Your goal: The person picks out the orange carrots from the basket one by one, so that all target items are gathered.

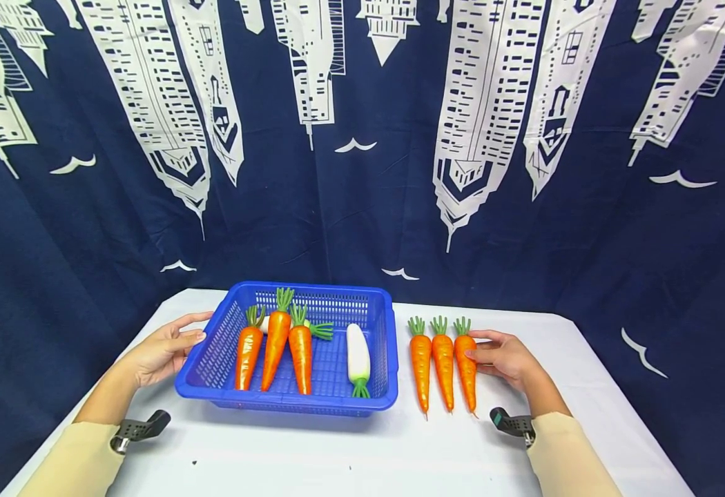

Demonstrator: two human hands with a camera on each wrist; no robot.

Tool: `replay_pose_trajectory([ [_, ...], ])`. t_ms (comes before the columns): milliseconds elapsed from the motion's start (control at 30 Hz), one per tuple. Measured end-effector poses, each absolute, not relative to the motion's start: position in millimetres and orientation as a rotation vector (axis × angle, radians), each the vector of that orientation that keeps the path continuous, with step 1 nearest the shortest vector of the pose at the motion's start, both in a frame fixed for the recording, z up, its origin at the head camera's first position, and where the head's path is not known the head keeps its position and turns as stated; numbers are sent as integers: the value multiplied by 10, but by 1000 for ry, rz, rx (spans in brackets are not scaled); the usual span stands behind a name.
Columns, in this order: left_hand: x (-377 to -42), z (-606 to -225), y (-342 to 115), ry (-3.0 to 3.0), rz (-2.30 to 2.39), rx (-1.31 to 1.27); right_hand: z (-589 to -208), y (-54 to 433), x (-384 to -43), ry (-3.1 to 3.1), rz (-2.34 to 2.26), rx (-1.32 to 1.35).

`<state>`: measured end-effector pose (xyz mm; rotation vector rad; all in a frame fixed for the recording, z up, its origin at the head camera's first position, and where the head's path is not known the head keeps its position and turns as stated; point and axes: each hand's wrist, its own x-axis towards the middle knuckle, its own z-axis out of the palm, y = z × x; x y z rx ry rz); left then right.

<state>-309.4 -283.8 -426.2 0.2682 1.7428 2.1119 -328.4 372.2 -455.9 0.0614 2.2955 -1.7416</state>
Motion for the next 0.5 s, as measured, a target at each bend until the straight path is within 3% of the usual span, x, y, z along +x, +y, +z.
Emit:
replay_pose_trajectory([
  [500,-3065,-4222,-2825,1721,2122,305,-4595,3720,-3267,2280,-1790,71],
])
